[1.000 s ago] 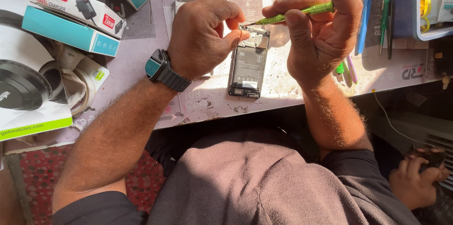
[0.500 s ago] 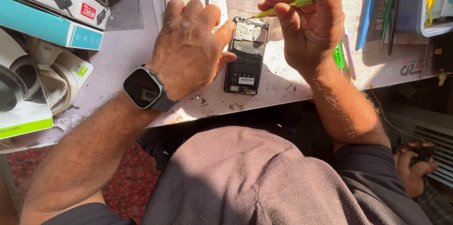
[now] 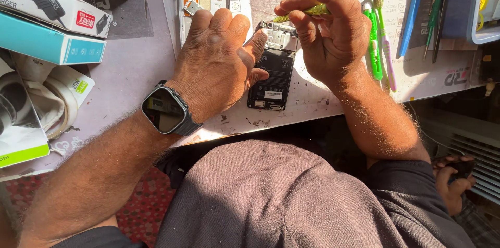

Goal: The person uses a green screwdriver to remove screws from a disassembled smartphone. They lift the motherboard, disconnect a ribbon cable, and place the board aside. The person then uses the screwdriver to remove additional screws from the phone frame.

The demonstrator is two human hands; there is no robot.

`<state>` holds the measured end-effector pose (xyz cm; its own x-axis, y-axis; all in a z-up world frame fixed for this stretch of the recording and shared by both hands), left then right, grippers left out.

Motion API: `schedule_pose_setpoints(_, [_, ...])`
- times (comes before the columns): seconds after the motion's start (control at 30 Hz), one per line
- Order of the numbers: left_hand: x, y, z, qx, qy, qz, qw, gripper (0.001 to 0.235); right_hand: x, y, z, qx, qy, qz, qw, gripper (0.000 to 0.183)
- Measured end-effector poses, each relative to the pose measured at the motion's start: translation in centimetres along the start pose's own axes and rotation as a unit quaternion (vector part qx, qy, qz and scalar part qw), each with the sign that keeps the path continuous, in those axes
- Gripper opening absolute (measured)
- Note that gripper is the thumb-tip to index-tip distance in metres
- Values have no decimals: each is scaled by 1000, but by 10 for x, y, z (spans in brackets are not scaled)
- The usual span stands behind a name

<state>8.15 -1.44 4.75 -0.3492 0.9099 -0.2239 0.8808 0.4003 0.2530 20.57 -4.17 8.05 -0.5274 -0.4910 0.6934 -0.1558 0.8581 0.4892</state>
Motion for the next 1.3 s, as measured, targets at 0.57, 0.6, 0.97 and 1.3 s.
schedule_pose_setpoints(0.57, [-6, -3, 6, 21, 82, 18, 996, 64, -1, 3, 1, -3, 3, -3, 1000, 37])
schedule_pose_setpoints(0.6, [-6, -3, 6, 25, 82, 17, 996, 64, -1, 3, 1, -3, -5, -6, 1000, 36])
schedule_pose_setpoints(0.97, [-7, -1, 6, 31, 64, 13, 997, 55, -3, 3, 2, -7, 1, 8, 1000, 37])
schedule_pose_setpoints(1.3, [-7, -3, 16, 66, 74, 16, 995, 51, -5, 1, 2, -15, 29, 20, 999, 37])
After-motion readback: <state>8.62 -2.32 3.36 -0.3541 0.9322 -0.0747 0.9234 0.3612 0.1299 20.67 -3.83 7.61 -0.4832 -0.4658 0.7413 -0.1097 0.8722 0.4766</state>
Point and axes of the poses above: each hand's wrist, its own y-axis towards the middle knuckle, its own z-axis out of the palm, x = y × z, the point moved 10 cm from there along y, towards the middle knuckle, and after that the axes turned 4 degrees about y, right-handed, at the moved point
